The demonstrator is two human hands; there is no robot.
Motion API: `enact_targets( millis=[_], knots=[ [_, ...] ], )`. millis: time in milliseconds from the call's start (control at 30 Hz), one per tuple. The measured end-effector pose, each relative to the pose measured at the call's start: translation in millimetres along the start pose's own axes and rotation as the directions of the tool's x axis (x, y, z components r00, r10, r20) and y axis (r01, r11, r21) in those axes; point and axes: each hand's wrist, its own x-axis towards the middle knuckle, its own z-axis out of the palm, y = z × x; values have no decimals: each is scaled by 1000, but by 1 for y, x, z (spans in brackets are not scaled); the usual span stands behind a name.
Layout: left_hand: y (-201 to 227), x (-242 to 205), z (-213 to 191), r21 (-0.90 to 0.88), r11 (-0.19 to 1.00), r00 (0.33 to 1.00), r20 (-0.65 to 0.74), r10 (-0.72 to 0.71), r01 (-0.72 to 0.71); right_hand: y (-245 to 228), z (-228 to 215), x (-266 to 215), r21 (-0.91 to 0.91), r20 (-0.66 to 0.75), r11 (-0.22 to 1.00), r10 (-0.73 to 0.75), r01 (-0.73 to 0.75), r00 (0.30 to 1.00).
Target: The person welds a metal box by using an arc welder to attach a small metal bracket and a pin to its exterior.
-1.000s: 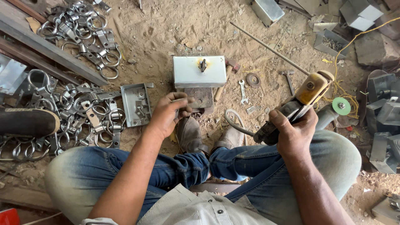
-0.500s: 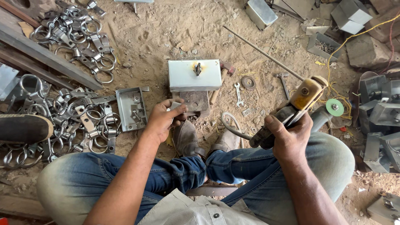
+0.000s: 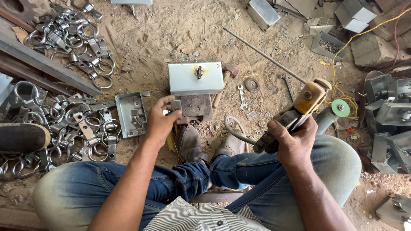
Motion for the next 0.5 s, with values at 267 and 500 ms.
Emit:
enact_targets(
  millis=[267, 500],
  knots=[
    [-11, 7, -2, -440, 872, 974, 25, -226, 214, 0, -1, 0, -5, 29, 1000, -24, 24, 999],
    [-4, 19, 17, -464, 880, 986, -68, -152, 104, 0, 0, -1, -10, 32, 1000, -19, 19, 999]
  ],
)
